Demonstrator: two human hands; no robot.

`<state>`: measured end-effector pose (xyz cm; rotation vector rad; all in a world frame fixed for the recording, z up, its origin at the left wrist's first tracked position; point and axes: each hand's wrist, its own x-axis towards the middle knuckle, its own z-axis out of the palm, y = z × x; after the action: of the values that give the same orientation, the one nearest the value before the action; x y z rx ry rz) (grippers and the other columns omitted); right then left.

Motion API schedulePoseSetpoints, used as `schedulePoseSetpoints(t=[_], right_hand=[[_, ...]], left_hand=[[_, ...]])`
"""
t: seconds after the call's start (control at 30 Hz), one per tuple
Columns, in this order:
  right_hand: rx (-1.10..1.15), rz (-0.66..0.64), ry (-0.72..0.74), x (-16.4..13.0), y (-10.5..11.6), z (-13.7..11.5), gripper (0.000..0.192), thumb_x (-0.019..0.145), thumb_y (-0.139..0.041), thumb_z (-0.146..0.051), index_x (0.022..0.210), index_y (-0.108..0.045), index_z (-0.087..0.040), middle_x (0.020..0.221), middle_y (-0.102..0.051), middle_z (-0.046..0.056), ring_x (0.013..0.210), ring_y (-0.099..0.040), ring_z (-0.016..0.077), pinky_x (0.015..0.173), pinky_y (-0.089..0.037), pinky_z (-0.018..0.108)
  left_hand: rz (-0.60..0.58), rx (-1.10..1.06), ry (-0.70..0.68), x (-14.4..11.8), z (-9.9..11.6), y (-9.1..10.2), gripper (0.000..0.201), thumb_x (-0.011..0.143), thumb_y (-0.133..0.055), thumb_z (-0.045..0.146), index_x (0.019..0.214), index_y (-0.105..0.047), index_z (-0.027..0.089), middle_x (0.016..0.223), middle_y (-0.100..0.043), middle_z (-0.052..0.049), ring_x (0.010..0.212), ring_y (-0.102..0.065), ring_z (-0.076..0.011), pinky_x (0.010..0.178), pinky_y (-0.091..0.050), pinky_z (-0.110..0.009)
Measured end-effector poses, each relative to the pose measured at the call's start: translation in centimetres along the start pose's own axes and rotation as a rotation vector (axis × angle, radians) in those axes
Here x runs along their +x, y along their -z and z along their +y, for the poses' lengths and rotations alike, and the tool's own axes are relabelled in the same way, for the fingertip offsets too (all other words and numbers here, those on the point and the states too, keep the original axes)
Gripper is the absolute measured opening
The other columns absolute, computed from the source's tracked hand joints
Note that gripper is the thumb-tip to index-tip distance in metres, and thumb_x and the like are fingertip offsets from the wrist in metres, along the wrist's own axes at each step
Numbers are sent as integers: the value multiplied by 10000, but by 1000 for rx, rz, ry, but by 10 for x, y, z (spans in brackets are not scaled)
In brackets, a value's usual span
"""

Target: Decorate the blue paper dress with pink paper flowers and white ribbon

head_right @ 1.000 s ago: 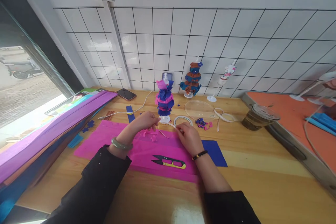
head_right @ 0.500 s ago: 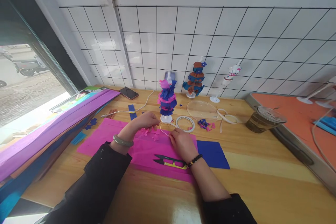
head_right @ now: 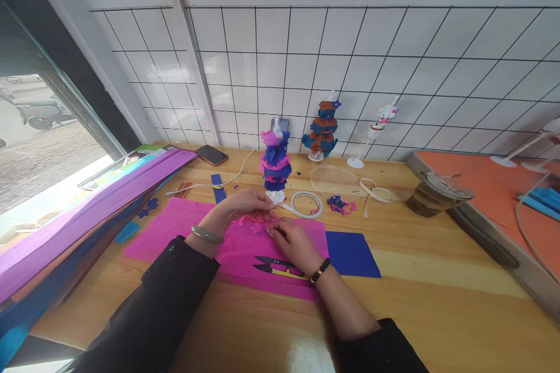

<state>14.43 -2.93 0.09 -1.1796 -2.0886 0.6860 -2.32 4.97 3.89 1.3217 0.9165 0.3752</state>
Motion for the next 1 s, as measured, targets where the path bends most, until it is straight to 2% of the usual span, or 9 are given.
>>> schedulePoseSetpoints(t=[0.2,0.47,0.63,0.77,0.9,1.0], right_hand=[[48,-79,22,-2,-3,-1,186,859,-457,-240,809,-628,-185,808,-653,44,740,-585,157,681,-453,275],[-7,-152,83,-3,0,-12,196,844,-453,-170,761,-630,-186,805,-655,39,759,-581,160,696,-449,275],[-15,-174,82,-6,-1,-16,196,838,-471,-178,717,-624,-186,748,-666,22,679,-576,140,638,-436,251],[14,-76,17,-12,3,-9,171,827,-517,-286,742,-632,-193,731,-671,21,636,-576,139,583,-425,245],[-43,133,-53,-17,18,3,253,835,-486,-393,721,-599,-197,599,-593,5,519,-501,124,499,-377,240],[-84,282,-102,-17,29,13,248,827,-486,-423,818,-586,-197,631,-589,11,539,-510,135,522,-397,251]], left_hand=[[58,-38,4,14,-11,-6,310,479,-757,272,706,-627,105,540,-574,16,485,-495,-72,482,-340,-198],[22,-164,15,20,-17,-15,281,525,-741,241,730,-595,116,565,-604,-2,447,-495,-70,443,-320,-195],[5,-338,-10,18,-15,-24,265,538,-740,150,737,-570,111,624,-637,-27,581,-592,-111,561,-423,-222],[41,-343,-20,16,-11,-33,233,552,-730,108,718,-566,106,562,-607,2,504,-555,-82,581,-438,-235],[14,-346,-27,14,-7,-39,212,580,-721,130,726,-569,111,579,-616,-4,527,-575,-97,583,-445,-243],[-12,-350,-43,13,-6,-40,219,581,-719,136,739,-570,109,599,-624,-12,535,-578,-95,589,-446,-242]])
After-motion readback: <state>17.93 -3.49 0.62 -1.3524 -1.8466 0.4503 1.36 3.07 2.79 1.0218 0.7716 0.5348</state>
